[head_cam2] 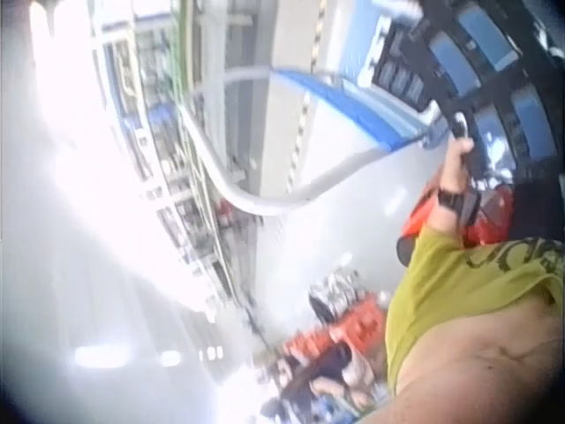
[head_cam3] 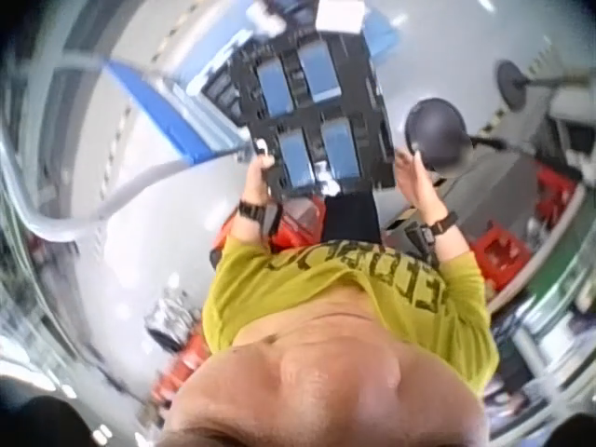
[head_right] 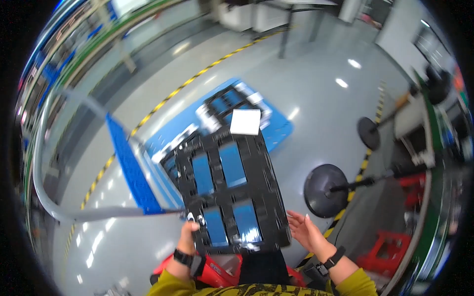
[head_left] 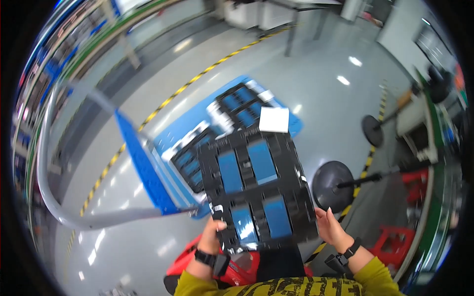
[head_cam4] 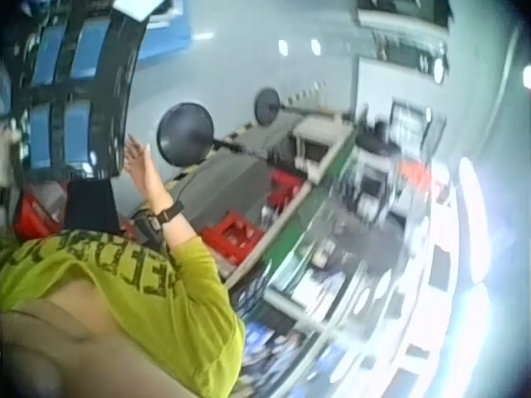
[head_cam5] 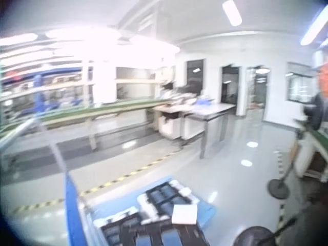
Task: The person is assembling electronic components at a factory workstation, specifically handling a flat battery-like component and a black plastic tray.
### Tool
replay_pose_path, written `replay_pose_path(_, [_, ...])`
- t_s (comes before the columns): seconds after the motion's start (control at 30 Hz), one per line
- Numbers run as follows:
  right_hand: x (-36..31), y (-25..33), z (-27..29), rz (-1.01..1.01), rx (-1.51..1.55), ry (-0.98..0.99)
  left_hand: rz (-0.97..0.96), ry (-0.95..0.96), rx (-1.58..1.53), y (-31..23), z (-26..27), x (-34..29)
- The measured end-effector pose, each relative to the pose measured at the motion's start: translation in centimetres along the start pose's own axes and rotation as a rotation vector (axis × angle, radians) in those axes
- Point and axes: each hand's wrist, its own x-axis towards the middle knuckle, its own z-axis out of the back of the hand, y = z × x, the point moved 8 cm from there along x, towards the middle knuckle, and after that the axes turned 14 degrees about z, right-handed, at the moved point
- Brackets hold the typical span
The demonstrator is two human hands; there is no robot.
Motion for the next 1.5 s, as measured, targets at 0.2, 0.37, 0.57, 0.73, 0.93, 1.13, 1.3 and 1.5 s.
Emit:
replay_pose_path(0.2, [-14.8, 11.4, -3.6, 0.324, -0.051, -0.214, 0.142, 0.339, 0.507, 4.9, -12.3, -2.6])
replay_pose_path(0.37, [-28.5, 16.5, -4.9, 0.55, -0.286, -0.518, 0.099, 0.64, 0.696, 10.1, -23.5, -7.0])
replay_pose_path(0.57, [-46.6, 13.9, -6.9, 0.894, -0.378, -1.021, 0.359, 0.838, 0.934, 20.8, -33.0, -14.6])
replay_pose_path(0.73, [-55.9, 10.2, -9.9, 1.217, -0.041, -1.223, 0.689, 1.189, 1.16, 31.3, -38.2, -25.2])
replay_pose_path(0.93, [-67.6, 1.7, -14.8, 1.513, 0.135, -1.727, 0.765, 1.439, 1.336, 44.4, -40.0, -34.4])
replay_pose_path(1.13, [-72.2, -5.6, -23.9, 1.696, 0.272, -2.195, 1.674, 1.671, 1.247, 54.6, -34.3, -43.1])
replay_pose_path(1.3, [-75.7, -13.1, -30.5, 1.868, 0.364, -2.606, 1.741, 2.107, 1.35, 56.2, -30.5, -48.0])
replay_pose_path(1.5, [-81.6, -23.4, -40.6, 2.063, 0.046, -2.95, 1.305, 2.227, 1.446, 55.5, -37.8, -42.1])
